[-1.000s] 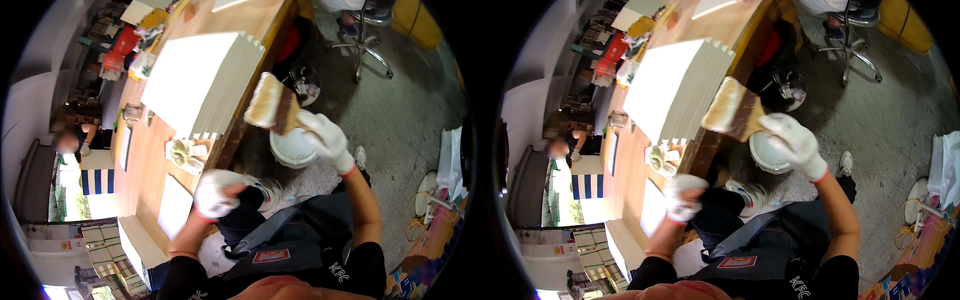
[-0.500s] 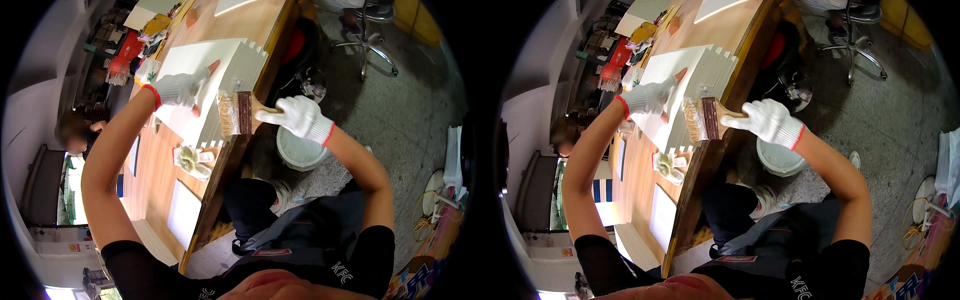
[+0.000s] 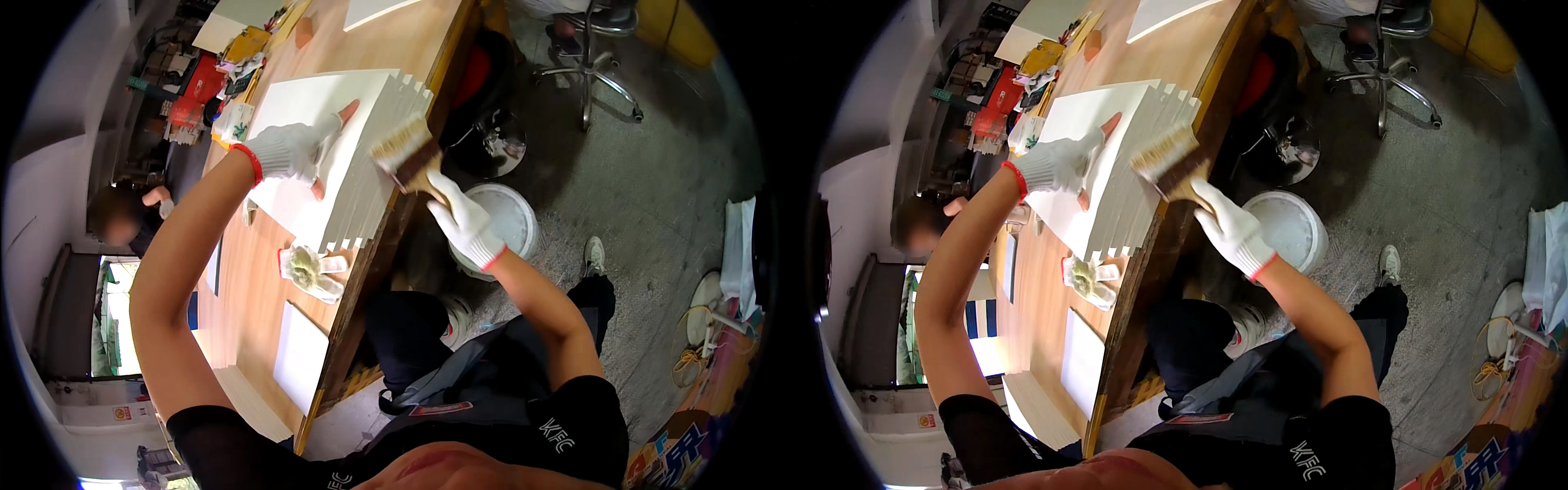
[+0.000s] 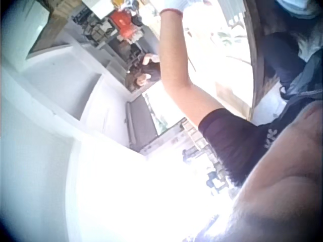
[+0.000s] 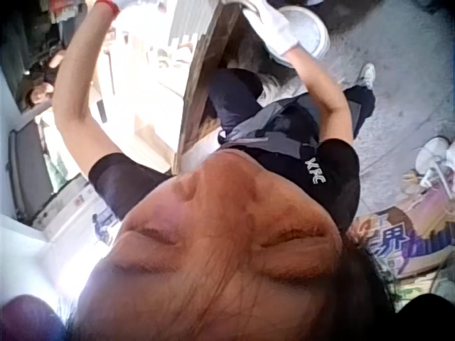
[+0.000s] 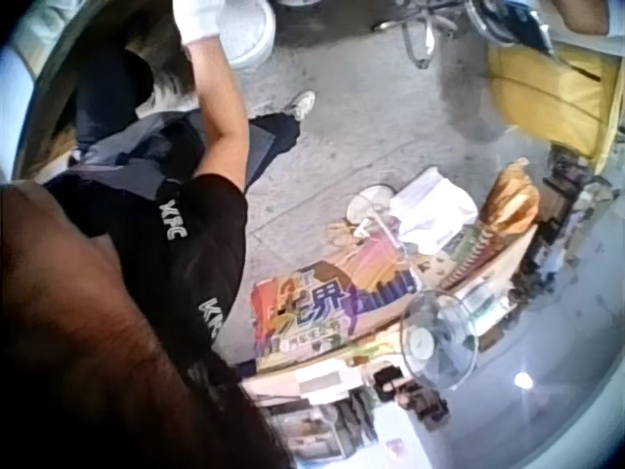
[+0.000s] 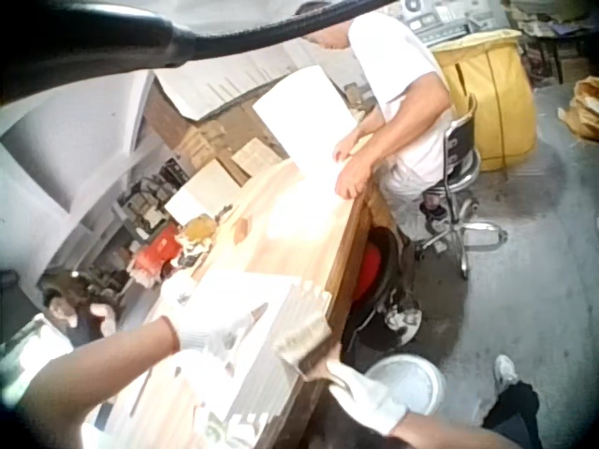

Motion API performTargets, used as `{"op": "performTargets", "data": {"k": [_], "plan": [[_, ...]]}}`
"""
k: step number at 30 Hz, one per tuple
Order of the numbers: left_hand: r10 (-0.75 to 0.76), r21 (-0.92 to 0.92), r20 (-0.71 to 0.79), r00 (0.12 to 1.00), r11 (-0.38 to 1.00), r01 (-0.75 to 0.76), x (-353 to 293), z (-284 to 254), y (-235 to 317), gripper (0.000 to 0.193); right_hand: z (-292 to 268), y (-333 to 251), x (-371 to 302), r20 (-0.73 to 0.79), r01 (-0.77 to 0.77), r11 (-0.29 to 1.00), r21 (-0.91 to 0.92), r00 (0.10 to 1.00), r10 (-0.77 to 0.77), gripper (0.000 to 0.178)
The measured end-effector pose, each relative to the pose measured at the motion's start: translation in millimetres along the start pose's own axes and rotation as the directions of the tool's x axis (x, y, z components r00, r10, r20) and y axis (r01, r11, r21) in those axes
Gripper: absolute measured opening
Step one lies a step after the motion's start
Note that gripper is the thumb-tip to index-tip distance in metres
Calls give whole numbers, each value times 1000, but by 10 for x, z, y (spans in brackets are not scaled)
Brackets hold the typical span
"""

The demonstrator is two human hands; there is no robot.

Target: The person assembles notebooks by placing white paper sheets into blue covers and pressing them together. They repeatedly handle stacks of paper and covers, occasionally using a brush to apply adhesive to the paper edges. The process involves repetitive folding and stacking of the finished notebooks.

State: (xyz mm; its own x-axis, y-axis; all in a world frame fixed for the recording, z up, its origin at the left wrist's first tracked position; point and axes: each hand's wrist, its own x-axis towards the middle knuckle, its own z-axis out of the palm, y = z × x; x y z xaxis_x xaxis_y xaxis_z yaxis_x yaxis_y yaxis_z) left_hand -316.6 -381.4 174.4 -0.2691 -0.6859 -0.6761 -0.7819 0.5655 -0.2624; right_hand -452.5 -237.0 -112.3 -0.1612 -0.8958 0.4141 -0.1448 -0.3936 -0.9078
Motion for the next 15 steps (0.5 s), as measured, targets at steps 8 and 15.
{"op": "performTargets", "data": {"k": [8,15], "plan": [[106,-72,-64,992,991,-110,42,76,-106,143,22,-100,381,-103,-25,998,54,994,31,48],[87,-52,-66,994,994,-91,25,119,-193,137,-405,-289,116,6,-85,996,14,996,84,44]]}}
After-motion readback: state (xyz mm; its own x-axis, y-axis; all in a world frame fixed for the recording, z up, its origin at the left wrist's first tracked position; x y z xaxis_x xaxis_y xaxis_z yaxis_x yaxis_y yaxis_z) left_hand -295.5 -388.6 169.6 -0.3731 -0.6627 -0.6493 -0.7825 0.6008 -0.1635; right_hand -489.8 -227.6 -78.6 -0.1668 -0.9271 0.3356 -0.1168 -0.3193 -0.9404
